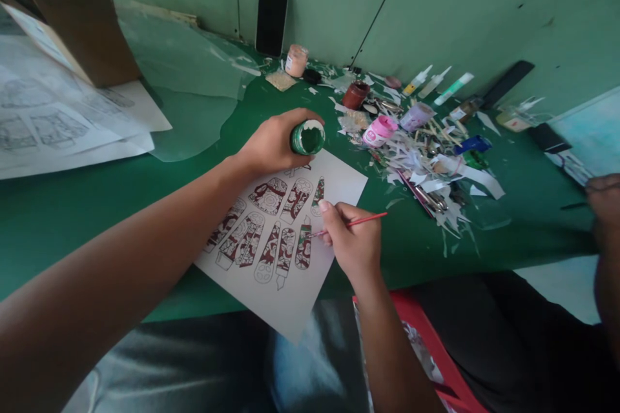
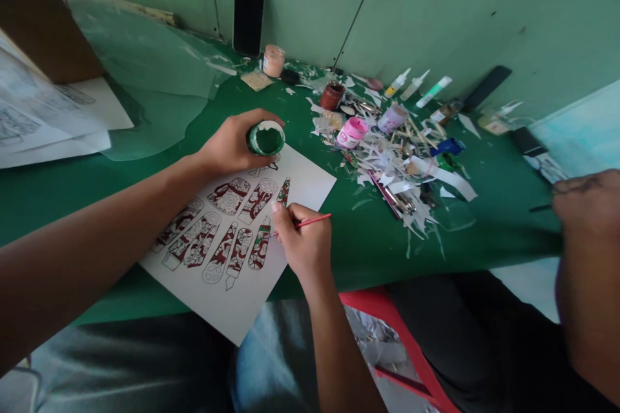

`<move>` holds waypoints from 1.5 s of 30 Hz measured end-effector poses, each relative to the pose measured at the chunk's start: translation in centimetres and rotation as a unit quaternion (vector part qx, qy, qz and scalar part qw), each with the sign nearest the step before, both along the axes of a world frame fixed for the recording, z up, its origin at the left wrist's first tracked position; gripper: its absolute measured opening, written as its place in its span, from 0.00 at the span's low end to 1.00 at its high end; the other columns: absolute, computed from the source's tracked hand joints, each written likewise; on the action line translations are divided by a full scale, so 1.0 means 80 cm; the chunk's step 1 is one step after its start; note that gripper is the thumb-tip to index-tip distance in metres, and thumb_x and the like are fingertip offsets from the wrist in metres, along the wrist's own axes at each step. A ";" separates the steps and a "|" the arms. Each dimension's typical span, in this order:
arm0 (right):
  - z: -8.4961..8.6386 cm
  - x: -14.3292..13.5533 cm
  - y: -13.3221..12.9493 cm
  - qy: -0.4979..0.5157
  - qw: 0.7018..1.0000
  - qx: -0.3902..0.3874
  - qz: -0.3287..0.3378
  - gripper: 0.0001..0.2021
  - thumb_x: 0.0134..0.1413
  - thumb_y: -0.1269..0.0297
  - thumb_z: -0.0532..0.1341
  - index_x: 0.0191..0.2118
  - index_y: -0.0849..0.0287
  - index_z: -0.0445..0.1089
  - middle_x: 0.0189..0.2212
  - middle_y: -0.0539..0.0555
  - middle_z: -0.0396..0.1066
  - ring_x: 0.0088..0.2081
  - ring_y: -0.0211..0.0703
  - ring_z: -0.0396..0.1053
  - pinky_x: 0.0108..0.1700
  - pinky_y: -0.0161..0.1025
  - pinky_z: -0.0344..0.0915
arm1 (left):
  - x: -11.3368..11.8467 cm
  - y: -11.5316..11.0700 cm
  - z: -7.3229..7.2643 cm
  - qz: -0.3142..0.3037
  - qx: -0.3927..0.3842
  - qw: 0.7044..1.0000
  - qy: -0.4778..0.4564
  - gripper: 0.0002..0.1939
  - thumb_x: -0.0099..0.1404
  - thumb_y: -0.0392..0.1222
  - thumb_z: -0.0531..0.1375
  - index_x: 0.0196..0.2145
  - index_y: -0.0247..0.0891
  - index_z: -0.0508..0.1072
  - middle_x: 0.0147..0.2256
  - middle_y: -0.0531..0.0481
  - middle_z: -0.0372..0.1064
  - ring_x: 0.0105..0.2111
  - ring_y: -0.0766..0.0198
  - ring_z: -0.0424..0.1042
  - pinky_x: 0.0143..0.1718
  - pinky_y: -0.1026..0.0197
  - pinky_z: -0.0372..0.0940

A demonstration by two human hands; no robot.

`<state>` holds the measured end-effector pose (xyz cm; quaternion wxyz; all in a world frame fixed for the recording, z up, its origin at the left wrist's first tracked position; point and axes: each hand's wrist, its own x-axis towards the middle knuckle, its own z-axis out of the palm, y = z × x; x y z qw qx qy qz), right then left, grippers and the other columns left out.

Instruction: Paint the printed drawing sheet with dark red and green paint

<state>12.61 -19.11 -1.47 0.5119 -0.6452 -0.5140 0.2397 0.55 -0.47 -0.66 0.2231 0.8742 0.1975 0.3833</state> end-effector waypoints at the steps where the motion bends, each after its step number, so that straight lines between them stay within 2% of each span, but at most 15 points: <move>1: 0.000 0.000 0.000 0.001 1.000 0.001 0.000 0.24 0.57 0.54 0.60 0.14 0.55 0.57 0.09 0.45 0.59 0.14 0.31 0.57 0.19 0.32 0.53 | 0.000 0.000 0.000 0.001 0.000 1.000 0.001 0.26 0.51 0.39 0.65 0.50 0.36 0.71 0.51 0.44 0.73 0.52 0.51 0.73 0.53 0.54 0.67; 4: -0.003 0.001 -0.001 0.025 1.000 0.009 -0.007 0.24 0.57 0.52 0.60 0.14 0.55 0.59 0.10 0.46 0.60 0.15 0.31 0.59 0.19 0.32 0.56 | 0.001 0.001 -0.001 0.002 0.000 1.000 0.002 0.27 0.51 0.39 0.65 0.50 0.36 0.71 0.52 0.44 0.73 0.52 0.51 0.73 0.53 0.54 0.67; 8: -0.004 0.005 0.003 0.120 0.990 0.061 -0.035 0.23 0.56 0.49 0.61 0.17 0.56 0.63 0.12 0.45 0.62 0.14 0.33 0.63 0.20 0.34 0.62 | 0.001 0.000 0.000 -0.006 0.007 1.000 0.003 0.27 0.50 0.37 0.64 0.50 0.36 0.71 0.51 0.44 0.73 0.51 0.51 0.73 0.52 0.54 0.67; 11: 0.006 0.012 0.016 0.170 0.974 0.118 -0.087 0.20 0.55 0.49 0.61 0.19 0.55 0.64 0.14 0.45 0.63 0.13 0.33 0.62 0.19 0.35 0.64 | 0.000 -0.001 0.002 -0.016 0.016 1.000 0.014 0.26 0.51 0.37 0.64 0.50 0.36 0.71 0.51 0.44 0.73 0.51 0.52 0.73 0.52 0.55 0.67; 15: 0.026 0.019 0.049 0.152 0.966 0.155 -0.138 0.17 0.56 0.51 0.61 0.22 0.55 0.64 0.14 0.45 0.63 0.14 0.32 0.63 0.20 0.35 0.65 | -0.001 -0.004 0.005 -0.017 0.013 0.999 0.026 0.27 0.51 0.36 0.63 0.51 0.37 0.71 0.51 0.45 0.73 0.51 0.53 0.73 0.53 0.55 0.67; 19: 0.035 0.017 0.082 0.121 0.977 0.138 -0.112 0.16 0.57 0.51 0.60 0.24 0.56 0.65 0.18 0.47 0.70 0.15 0.30 0.65 0.20 0.33 0.64 | -0.002 -0.005 0.007 -0.006 0.014 0.999 0.038 0.28 0.50 0.36 0.63 0.51 0.38 0.70 0.50 0.46 0.73 0.50 0.54 0.74 0.51 0.57 0.68; 23: 0.031 0.014 0.095 0.108 0.985 0.116 -0.071 0.16 0.58 0.51 0.59 0.25 0.56 0.66 0.19 0.47 0.70 0.15 0.28 0.63 0.19 0.32 0.63 | -0.002 -0.005 0.006 -0.006 0.020 0.999 0.035 0.27 0.51 0.35 0.62 0.50 0.38 0.71 0.49 0.46 0.74 0.49 0.55 0.75 0.49 0.58 0.68; 30: 0.025 0.017 0.092 0.142 0.981 0.117 -0.058 0.15 0.55 0.52 0.61 0.25 0.57 0.67 0.19 0.47 0.71 0.15 0.29 0.64 0.19 0.32 0.63 | -0.003 -0.005 0.005 -0.011 0.027 0.999 0.040 0.27 0.50 0.35 0.63 0.50 0.39 0.70 0.50 0.46 0.73 0.49 0.55 0.74 0.49 0.58 0.68; 34: 0.025 0.020 0.092 0.244 0.964 0.075 -0.077 0.15 0.53 0.50 0.60 0.26 0.57 0.67 0.18 0.46 0.70 0.14 0.31 0.64 0.19 0.33 0.65 | -0.003 -0.005 0.005 -0.007 0.025 0.998 0.049 0.27 0.51 0.36 0.63 0.51 0.39 0.70 0.50 0.46 0.73 0.50 0.55 0.74 0.50 0.58 0.68; 38: 0.026 0.023 0.081 0.328 0.939 0.069 -0.080 0.16 0.50 0.49 0.63 0.25 0.57 0.66 0.15 0.45 0.68 0.15 0.32 0.64 0.19 0.33 0.65 | -0.003 -0.005 0.005 -0.007 0.023 0.999 0.048 0.28 0.51 0.35 0.63 0.52 0.38 0.70 0.51 0.45 0.73 0.51 0.54 0.74 0.52 0.56 0.67; 41: 0.024 0.021 0.063 0.328 0.939 0.084 -0.067 0.21 0.49 0.45 0.65 0.19 0.56 0.62 0.11 0.43 0.61 0.13 0.31 0.60 0.20 0.34 0.68 | -0.002 -0.005 0.005 -0.009 0.015 0.999 0.037 0.28 0.51 0.36 0.63 0.51 0.38 0.71 0.51 0.46 0.73 0.51 0.53 0.73 0.53 0.56 0.67; 45: 0.017 0.013 0.034 0.269 0.958 0.078 -0.053 0.28 0.51 0.38 0.60 0.15 0.56 0.62 0.08 0.43 0.57 0.09 0.30 0.56 0.16 0.34 0.66 | -0.001 -0.004 0.003 -0.004 -0.004 1.000 0.016 0.27 0.51 0.38 0.64 0.51 0.36 0.71 0.51 0.45 0.73 0.51 0.52 0.73 0.53 0.55 0.67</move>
